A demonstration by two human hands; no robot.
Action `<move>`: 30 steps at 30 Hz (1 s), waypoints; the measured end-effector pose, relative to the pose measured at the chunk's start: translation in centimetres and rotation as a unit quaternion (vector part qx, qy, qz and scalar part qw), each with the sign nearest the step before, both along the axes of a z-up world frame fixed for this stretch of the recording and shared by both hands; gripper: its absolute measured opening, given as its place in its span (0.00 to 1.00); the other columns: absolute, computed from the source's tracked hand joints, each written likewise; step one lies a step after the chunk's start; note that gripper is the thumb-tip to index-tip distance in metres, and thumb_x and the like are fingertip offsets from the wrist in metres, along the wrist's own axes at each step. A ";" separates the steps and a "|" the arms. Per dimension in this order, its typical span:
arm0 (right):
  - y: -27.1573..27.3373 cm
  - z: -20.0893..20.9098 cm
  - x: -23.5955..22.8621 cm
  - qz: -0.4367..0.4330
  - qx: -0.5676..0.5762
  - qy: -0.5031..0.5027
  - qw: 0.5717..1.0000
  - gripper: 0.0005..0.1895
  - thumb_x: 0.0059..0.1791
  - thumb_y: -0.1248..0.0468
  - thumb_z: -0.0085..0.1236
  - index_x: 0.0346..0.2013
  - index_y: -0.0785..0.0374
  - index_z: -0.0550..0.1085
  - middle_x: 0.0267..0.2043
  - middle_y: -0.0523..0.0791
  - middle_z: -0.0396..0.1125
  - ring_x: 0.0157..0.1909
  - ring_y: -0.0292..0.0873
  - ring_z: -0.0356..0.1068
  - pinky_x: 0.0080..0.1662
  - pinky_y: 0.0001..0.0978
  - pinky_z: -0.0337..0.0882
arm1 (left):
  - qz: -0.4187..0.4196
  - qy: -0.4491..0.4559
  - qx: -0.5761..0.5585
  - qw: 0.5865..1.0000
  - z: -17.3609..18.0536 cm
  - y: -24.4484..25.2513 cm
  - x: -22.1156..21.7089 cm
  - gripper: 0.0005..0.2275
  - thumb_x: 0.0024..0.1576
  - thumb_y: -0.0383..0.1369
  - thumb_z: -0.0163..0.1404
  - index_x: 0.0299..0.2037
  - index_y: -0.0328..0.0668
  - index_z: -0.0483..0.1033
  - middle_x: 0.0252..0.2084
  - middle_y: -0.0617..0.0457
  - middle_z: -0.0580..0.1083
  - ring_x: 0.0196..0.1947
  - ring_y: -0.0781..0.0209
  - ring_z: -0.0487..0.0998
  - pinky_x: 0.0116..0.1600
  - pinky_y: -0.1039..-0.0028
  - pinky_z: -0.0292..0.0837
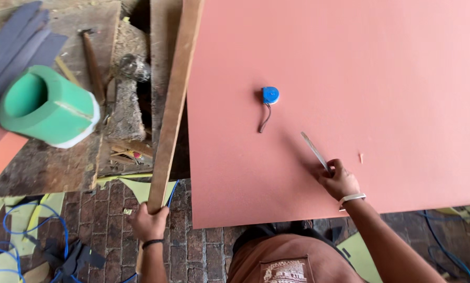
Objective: The person measures and marks a large pink foam board using a tape measure and a metal ruler, then cuts along the marked line with a utility knife. The person separates the cut piece and sets it aside, then continues measuring and cutting another section of the foam board.
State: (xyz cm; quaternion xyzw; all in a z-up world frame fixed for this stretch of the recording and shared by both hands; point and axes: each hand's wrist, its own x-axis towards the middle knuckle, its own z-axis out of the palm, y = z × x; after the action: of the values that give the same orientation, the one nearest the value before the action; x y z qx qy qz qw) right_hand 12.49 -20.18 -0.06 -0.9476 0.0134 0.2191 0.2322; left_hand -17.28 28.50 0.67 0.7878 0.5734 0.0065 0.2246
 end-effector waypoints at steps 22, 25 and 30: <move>-21.1 1.9 5.9 -0.266 0.084 -0.071 0.958 0.18 0.46 0.64 0.66 0.50 0.55 0.78 0.33 0.43 0.72 0.33 0.41 0.72 0.38 0.36 0.74 | -0.497 0.196 0.025 0.845 3.8 -6.9 28.7 0.23 0.43 0.45 0.62 0.50 0.54 0.78 0.48 0.47 0.79 0.54 0.46 0.78 0.62 0.55 0.70; -24.3 2.5 11.6 -0.145 -0.004 -0.151 0.978 0.19 0.47 0.61 0.66 0.52 0.53 0.78 0.41 0.47 0.73 0.40 0.49 0.74 0.45 0.45 0.75 | -0.500 0.062 0.145 0.852 4.3 -8.5 26.9 0.37 0.35 0.38 0.66 0.60 0.43 0.72 0.57 0.34 0.71 0.59 0.37 0.70 0.64 0.49 0.63; -26.6 3.3 21.5 0.094 -0.040 -0.176 0.979 0.29 0.44 0.61 0.65 0.61 0.50 0.74 0.68 0.42 0.62 0.52 0.54 0.73 0.48 0.50 0.74 | -0.481 -0.007 0.060 0.875 4.6 -16.8 28.1 0.33 0.45 0.32 0.64 0.64 0.44 0.68 0.65 0.43 0.69 0.68 0.44 0.66 0.72 0.54 0.60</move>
State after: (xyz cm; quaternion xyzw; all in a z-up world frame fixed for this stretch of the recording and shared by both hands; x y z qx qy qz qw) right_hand 33.99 -46.74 3.28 -0.9768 -0.1084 0.0690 0.1714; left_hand 10.86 11.70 5.31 0.9783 0.1212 -0.0625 0.1559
